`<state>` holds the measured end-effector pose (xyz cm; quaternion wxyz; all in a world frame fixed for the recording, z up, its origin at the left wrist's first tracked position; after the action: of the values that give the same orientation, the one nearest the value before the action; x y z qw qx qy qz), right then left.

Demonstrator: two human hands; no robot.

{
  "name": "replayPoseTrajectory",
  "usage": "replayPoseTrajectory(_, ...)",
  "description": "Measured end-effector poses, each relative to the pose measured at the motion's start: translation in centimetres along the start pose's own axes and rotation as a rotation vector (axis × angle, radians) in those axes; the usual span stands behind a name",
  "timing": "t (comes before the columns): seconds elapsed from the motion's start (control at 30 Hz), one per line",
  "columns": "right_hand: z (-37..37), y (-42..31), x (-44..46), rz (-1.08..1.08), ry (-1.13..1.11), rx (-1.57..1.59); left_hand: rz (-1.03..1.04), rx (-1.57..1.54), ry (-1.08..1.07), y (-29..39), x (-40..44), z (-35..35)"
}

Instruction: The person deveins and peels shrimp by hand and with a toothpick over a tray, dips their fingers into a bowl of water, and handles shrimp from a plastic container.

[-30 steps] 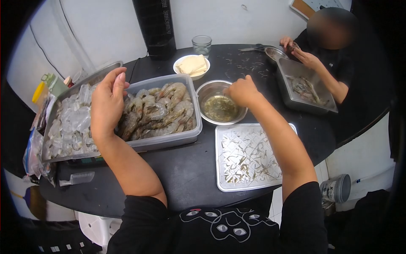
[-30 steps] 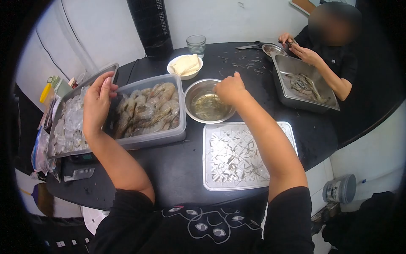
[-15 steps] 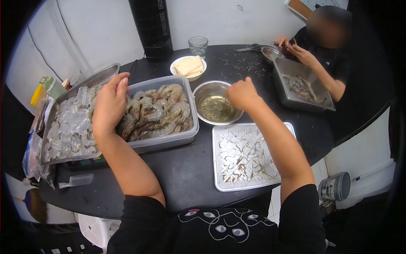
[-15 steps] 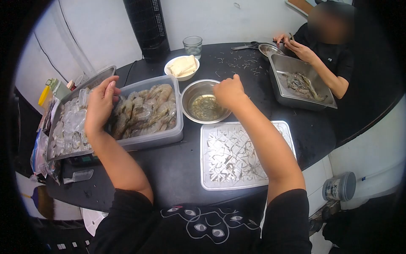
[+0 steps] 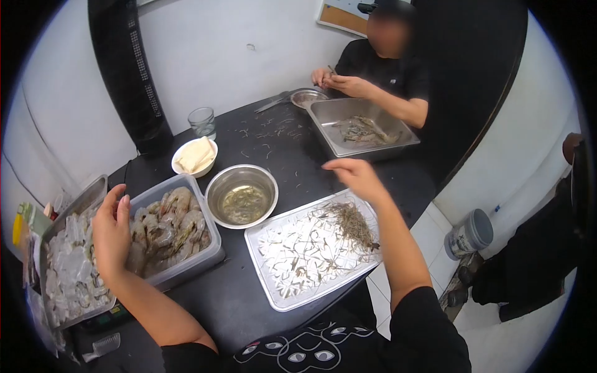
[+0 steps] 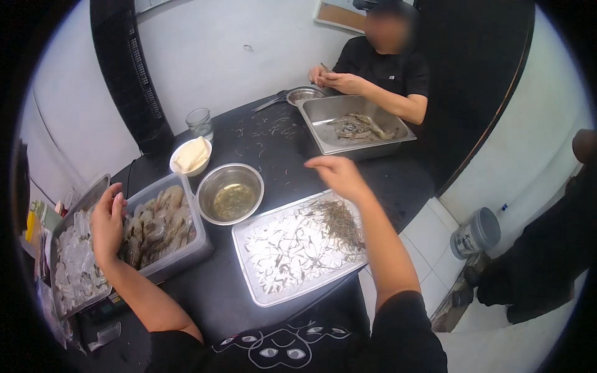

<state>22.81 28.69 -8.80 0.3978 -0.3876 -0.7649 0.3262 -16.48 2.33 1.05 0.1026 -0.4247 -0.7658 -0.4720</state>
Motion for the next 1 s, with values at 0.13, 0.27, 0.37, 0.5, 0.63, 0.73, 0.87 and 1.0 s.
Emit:
replayPoseTrajectory(0.13,-7.8,6.5,-4.8,0.179,0.170,0.300,0.103,-0.054,-0.064,5.7,-1.7,2.1)
replayPoseTrajectory(0.27,-9.0,12.2,-8.9,0.279,0.322,0.856,0.235,-0.251,-0.228,10.6,-3.8,5.0)
replayPoseTrajectory(0.37,-8.4,13.9,-10.1,0.242,0.301,1.165,0.236,-0.374,-0.279,12.1,-4.0,5.5)
replayPoseTrajectory(0.5,-8.4,13.9,-9.7,0.282,0.289,1.234,0.192,-0.373,-0.151,10.5,-2.3,4.8)
replayPoseTrajectory(0.63,-8.5,14.3,-9.7,0.280,0.279,1.226,0.178,-0.316,-0.195,9.3,-1.8,4.6)
replayPoseTrajectory(0.73,-8.6,14.2,-10.2,0.257,0.281,1.226,0.175,-0.377,-0.132,7.9,-0.9,4.2)
replayPoseTrajectory(0.87,-8.5,13.9,-10.5,0.238,0.268,1.246,0.126,-0.413,-0.099,6.5,0.3,4.8)
replayPoseTrajectory(1.0,-8.6,14.0,-10.6,0.241,0.277,1.249,0.083,-0.463,-0.057,4.4,1.7,5.9)
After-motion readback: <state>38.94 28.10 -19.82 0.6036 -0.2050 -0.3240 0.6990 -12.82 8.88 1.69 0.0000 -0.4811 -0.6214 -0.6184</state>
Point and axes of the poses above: each hand's wrist, its own x-axis towards the middle knuckle, its own z-axis out of the palm, y = z × x, the point moved 9 cm from there along x, towards the middle knuckle, and after that the axes turned 8 degrees about y, right-handed, at the moved point
